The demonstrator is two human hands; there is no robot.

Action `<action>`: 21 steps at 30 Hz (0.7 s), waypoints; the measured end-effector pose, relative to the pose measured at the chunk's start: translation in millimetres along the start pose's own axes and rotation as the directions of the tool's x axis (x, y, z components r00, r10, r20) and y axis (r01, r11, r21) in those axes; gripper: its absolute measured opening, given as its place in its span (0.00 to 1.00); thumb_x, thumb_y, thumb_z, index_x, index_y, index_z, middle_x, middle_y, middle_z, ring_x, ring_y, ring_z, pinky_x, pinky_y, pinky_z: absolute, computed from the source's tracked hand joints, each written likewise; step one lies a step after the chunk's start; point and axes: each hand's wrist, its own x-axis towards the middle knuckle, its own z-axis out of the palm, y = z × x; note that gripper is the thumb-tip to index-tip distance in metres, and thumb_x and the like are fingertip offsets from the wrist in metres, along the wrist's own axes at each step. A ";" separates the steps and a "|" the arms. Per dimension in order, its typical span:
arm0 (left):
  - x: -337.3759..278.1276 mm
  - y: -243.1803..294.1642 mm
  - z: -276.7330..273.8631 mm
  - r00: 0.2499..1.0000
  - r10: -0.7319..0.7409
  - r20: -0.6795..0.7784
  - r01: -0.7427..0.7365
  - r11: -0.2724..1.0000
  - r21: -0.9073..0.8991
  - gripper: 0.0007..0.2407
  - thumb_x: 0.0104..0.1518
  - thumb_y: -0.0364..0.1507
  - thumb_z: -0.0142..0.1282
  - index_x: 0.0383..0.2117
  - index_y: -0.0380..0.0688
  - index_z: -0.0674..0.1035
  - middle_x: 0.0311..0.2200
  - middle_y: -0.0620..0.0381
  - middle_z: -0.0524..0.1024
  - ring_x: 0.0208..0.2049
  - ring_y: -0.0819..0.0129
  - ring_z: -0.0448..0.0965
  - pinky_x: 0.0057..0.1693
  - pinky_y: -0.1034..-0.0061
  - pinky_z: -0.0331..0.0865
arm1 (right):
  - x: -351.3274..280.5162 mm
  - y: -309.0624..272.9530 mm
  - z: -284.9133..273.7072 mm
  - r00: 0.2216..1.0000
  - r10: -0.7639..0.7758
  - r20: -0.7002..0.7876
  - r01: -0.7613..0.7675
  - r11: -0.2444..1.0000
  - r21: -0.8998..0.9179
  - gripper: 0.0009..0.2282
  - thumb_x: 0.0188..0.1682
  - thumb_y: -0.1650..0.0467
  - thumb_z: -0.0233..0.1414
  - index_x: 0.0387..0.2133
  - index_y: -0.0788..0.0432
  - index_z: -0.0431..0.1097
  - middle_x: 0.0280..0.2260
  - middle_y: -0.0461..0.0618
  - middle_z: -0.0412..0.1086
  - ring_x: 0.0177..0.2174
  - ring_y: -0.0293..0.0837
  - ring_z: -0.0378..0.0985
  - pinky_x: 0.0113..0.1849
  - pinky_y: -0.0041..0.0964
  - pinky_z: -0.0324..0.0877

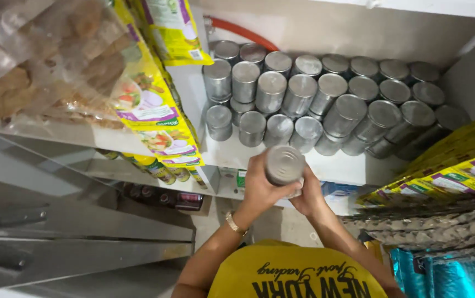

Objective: Cleaning and dusting canned goods on a shelf in a store pantry area.

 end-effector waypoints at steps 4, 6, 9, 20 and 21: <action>3.9 6.2 -10.6 0.982 0.114 0.153 -0.147 0.964 0.223 0.39 0.37 0.42 0.76 0.57 0.37 0.73 0.47 0.44 0.78 0.49 0.47 0.77 0.56 0.60 0.72 | 0.5 -1.5 5.8 0.936 0.321 0.146 -0.340 0.931 0.131 0.20 0.58 0.62 0.37 0.55 0.60 0.67 0.50 0.54 0.74 0.48 0.49 0.77 0.50 0.46 0.72; 2.8 -0.1 -12.5 0.988 0.043 0.151 -0.071 0.980 0.186 0.40 0.37 0.43 0.76 0.58 0.36 0.71 0.47 0.44 0.78 0.49 0.49 0.78 0.55 0.61 0.72 | -0.7 -9.7 12.5 0.918 0.378 0.117 -0.386 0.921 0.053 0.20 0.58 0.61 0.37 0.55 0.60 0.67 0.50 0.54 0.73 0.48 0.50 0.76 0.49 0.47 0.72; 0.4 -2.1 -11.9 0.985 0.092 0.145 -0.108 0.988 0.106 0.38 0.39 0.42 0.76 0.59 0.37 0.72 0.50 0.43 0.78 0.51 0.48 0.78 0.57 0.60 0.73 | 7.5 0.5 6.9 0.918 0.382 0.106 -0.393 0.913 0.110 0.22 0.58 0.58 0.36 0.54 0.59 0.67 0.49 0.54 0.73 0.46 0.49 0.77 0.48 0.46 0.73; 3.9 -80.4 -31.8 0.968 0.135 -0.211 -0.042 0.919 0.392 0.41 0.36 0.40 0.78 0.57 0.31 0.69 0.52 0.36 0.73 0.52 0.40 0.75 0.58 0.55 0.69 | 12.9 7.5 -4.0 0.970 0.240 -0.042 -0.243 0.965 -0.097 0.23 0.58 0.57 0.39 0.57 0.61 0.65 0.47 0.57 0.74 0.42 0.49 0.79 0.43 0.45 0.75; 7.4 -87.8 -37.0 0.968 0.134 -0.211 -0.042 0.919 0.392 0.41 0.36 0.40 0.78 0.57 0.31 0.69 0.52 0.36 0.73 0.52 0.40 0.75 0.58 0.55 0.69 | 12.0 6.0 -8.9 0.970 0.241 -0.042 -0.244 0.965 -0.097 0.23 0.58 0.57 0.39 0.57 0.61 0.65 0.47 0.57 0.74 0.42 0.49 0.79 0.43 0.45 0.75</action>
